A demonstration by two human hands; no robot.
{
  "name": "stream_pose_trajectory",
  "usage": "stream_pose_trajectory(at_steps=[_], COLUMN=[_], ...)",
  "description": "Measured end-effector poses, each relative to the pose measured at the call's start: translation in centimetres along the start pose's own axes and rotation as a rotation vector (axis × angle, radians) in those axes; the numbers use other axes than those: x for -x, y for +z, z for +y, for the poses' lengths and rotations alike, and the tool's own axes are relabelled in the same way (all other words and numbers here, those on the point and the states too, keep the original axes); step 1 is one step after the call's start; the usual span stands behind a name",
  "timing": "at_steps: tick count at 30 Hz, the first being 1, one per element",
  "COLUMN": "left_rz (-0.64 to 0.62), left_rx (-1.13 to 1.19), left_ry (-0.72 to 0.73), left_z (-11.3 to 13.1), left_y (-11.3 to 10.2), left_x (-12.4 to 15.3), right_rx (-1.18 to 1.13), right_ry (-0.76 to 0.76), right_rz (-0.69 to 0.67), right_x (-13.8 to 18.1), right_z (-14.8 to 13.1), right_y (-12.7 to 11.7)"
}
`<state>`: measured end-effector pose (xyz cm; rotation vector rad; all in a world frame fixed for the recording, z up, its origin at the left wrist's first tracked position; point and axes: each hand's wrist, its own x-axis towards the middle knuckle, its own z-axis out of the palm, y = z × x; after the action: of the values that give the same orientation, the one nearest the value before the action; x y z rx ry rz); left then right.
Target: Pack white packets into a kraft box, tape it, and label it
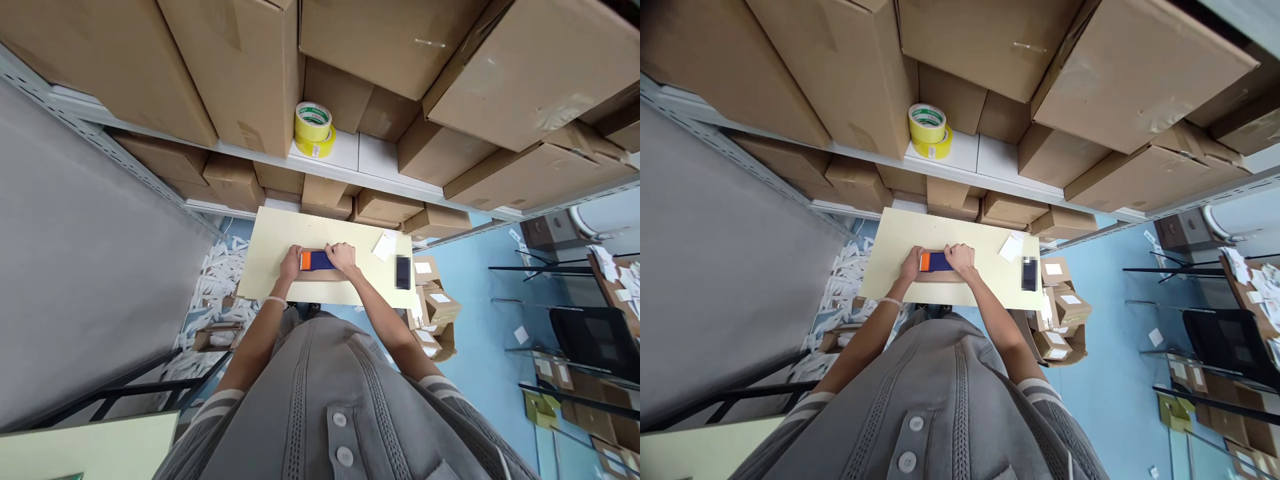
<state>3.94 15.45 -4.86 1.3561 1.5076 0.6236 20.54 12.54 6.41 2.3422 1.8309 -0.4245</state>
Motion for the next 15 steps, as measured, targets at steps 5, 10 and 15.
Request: stream_pose_trajectory(at_steps=[5, 10, 15], left_rz=[0.003, -0.054, -0.048], left_rx=[-0.265, -0.365, -0.412], left_ry=[0.033, 0.041, 0.053], left_z=[1.2, 1.4, 1.2], left_y=[0.1, -0.2, 0.0], left_x=[0.6, 0.5, 0.4], right_rx=[0.034, 0.138, 0.232], right_ry=[0.046, 0.143, 0.198], right_rz=[0.020, 0.051, 0.018], right_x=[0.4, 2.0, 3.5], right_z=[3.0, 13.3, 19.9], right_y=[-0.9, -3.0, -2.6])
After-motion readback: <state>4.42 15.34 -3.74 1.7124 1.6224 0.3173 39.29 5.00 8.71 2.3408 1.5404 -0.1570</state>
